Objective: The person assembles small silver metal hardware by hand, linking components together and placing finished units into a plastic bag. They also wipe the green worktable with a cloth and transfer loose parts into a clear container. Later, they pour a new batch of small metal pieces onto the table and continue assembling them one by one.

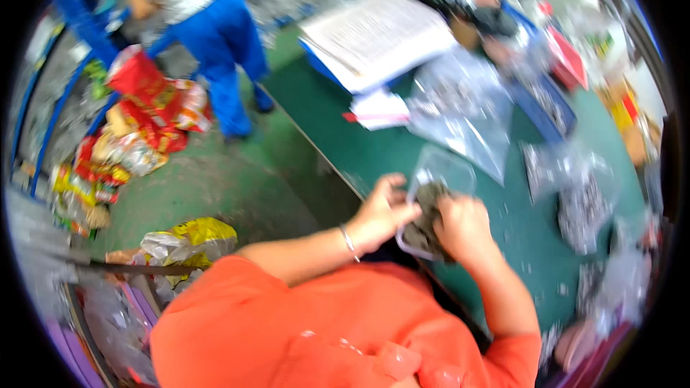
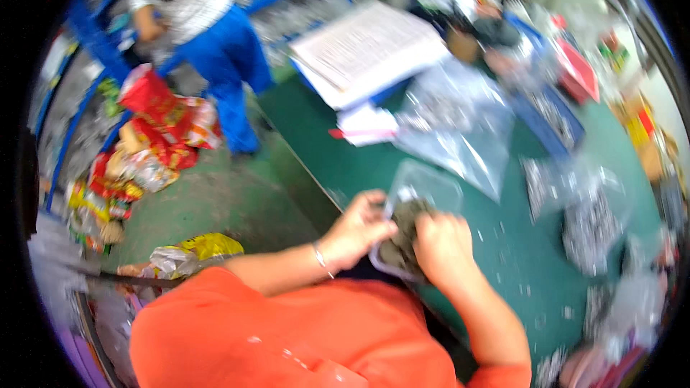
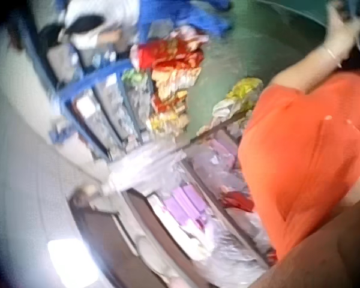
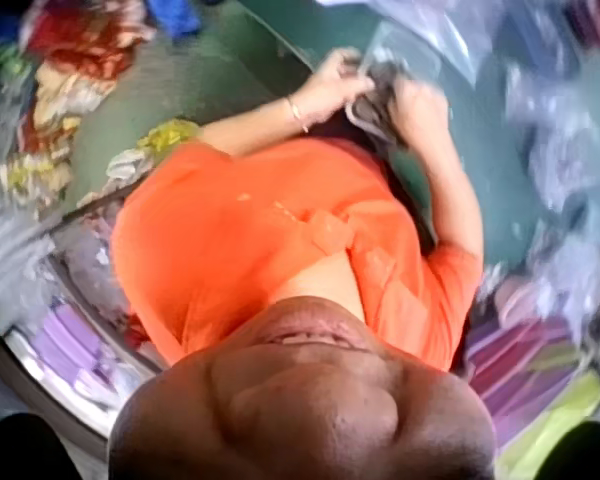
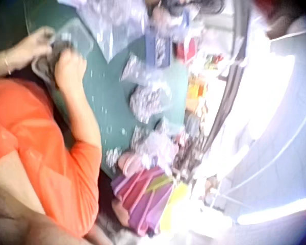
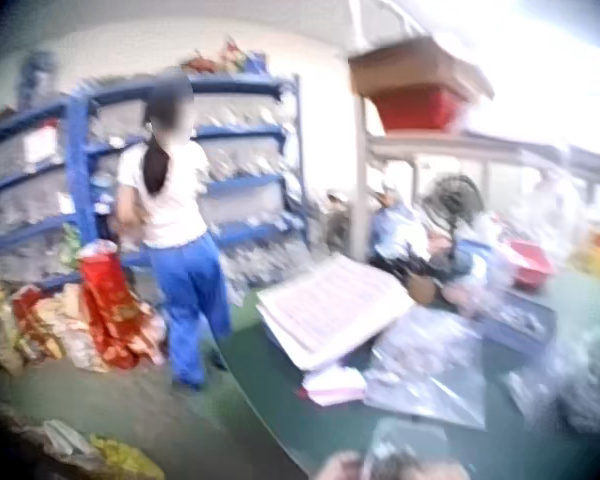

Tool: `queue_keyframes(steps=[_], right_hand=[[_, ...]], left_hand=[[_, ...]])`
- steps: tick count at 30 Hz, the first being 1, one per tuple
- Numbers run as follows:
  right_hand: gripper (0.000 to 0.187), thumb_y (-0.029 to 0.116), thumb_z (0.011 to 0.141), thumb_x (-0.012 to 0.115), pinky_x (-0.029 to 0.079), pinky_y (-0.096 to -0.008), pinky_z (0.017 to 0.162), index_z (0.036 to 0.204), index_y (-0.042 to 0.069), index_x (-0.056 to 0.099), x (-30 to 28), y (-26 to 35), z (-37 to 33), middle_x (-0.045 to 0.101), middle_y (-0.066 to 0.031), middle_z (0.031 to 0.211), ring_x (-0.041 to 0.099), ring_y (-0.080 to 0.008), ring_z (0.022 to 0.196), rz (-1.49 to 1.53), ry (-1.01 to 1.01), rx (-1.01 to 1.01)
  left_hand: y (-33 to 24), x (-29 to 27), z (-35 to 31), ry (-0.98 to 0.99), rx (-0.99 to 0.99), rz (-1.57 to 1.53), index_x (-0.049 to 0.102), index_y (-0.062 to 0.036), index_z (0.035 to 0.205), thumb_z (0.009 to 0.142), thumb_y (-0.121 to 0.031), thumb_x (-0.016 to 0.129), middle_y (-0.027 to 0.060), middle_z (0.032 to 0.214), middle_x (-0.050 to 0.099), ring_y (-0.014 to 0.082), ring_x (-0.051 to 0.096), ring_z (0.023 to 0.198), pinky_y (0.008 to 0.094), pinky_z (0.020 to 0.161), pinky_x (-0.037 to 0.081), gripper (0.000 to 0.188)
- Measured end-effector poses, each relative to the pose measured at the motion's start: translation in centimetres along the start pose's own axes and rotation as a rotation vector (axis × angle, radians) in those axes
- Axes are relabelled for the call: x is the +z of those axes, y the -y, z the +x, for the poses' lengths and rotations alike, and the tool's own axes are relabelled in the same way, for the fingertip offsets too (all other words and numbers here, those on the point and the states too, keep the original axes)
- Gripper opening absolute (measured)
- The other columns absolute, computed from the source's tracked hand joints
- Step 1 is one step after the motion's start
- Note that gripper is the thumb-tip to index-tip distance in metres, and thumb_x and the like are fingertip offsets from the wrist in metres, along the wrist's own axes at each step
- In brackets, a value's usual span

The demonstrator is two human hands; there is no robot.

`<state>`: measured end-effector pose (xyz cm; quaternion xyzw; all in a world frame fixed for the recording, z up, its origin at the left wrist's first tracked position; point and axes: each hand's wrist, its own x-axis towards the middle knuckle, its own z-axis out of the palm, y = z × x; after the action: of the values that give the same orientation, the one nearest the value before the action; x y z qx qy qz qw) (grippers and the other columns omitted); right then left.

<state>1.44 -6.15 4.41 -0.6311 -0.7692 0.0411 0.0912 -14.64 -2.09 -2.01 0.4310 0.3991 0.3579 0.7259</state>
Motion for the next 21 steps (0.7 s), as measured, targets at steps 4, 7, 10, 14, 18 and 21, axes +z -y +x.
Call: queue_keyframes(steps=[4, 7, 10, 14, 18, 21], right_hand=[[0.004, 0.006, 0.062, 0.059, 0.044, -0.0406, 0.066, 0.066, 0.004, 0.057, -0.5, -2.6, -0.9, 0.054, -0.0105, 0.074, 0.053, -0.0297, 0.078, 0.038, -0.188, -0.015], [0.014, 0.005, 0.063, 0.060, 0.043, -0.0408, 0.070, 0.076, 0.004, 0.058, -0.9, -3.4, -1.3, 0.056, -0.0120, 0.084, 0.053, -0.0312, 0.080, 0.108, -0.363, 0.011], [0.024, 0.006, 0.064, 0.063, 0.041, -0.0432, 0.076, 0.087, 0.004, 0.056, -0.8, -2.9, -1.7, 0.057, -0.0138, 0.092, 0.052, -0.0315, 0.084, 0.119, -0.378, 0.001], [0.033, 0.010, 0.064, 0.066, 0.037, -0.0468, 0.080, 0.095, 0.008, 0.056, 0.0, -1.8, -2.5, 0.056, -0.0144, 0.091, 0.052, -0.0304, 0.088, 0.071, -0.162, -0.018], [0.028, 0.009, 0.061, 0.066, 0.040, -0.0426, 0.071, 0.088, 0.007, 0.059, 0.2, -3.6, -1.7, 0.056, -0.0110, 0.078, 0.054, -0.0292, 0.078, 0.072, -0.124, -0.012], [0.023, 0.008, 0.061, 0.063, 0.045, -0.0361, 0.063, 0.084, 0.006, 0.062, -2.2, -5.3, -1.6, 0.056, -0.0090, 0.070, 0.056, -0.0265, 0.072, 0.456, -0.310, 0.068]], left_hand=[[0.0, 1.3, 0.5, 0.051, -0.054, -0.108, 0.033, 0.0001, 0.127, 0.081, -0.004, 0.061, 0.0126, 0.109, 0.053, 0.0184, 0.054, 0.097, 0.0322, 0.084, 0.046, 0.054], [-0.5, 1.5, 0.9, 0.076, -0.053, -0.084, 0.030, 0.0011, 0.129, 0.081, -0.009, 0.062, 0.0132, 0.110, 0.052, 0.0183, 0.052, 0.098, 0.0321, 0.085, 0.045, 0.059], [-0.7, 2.0, 1.3, 0.074, -0.035, -0.014, 0.027, 0.0020, 0.131, 0.081, -0.012, 0.063, 0.0139, 0.110, 0.052, 0.0177, 0.052, 0.097, 0.0312, 0.085, 0.044, 0.063], [-0.2, 2.2, 1.6, 0.065, -0.030, 0.018, 0.026, 0.0026, 0.131, 0.081, -0.012, 0.062, 0.0141, 0.109, 0.051, 0.0174, 0.052, 0.096, 0.0301, 0.085, 0.044, 0.063], [-0.2, 2.0, 1.7, 0.071, -0.057, 0.052, 0.026, 0.0037, 0.131, 0.079, -0.012, 0.066, 0.0172, 0.111, 0.049, 0.0193, 0.051, 0.099, 0.0308, 0.085, 0.045, 0.068], [0.0, 2.0, 1.8, 0.081, -0.055, 0.035, 0.027, 0.0027, 0.130, 0.079, -0.012, 0.066, 0.0168, 0.111, 0.049, 0.0186, 0.051, 0.098, 0.0299, 0.084, 0.045, 0.066]])
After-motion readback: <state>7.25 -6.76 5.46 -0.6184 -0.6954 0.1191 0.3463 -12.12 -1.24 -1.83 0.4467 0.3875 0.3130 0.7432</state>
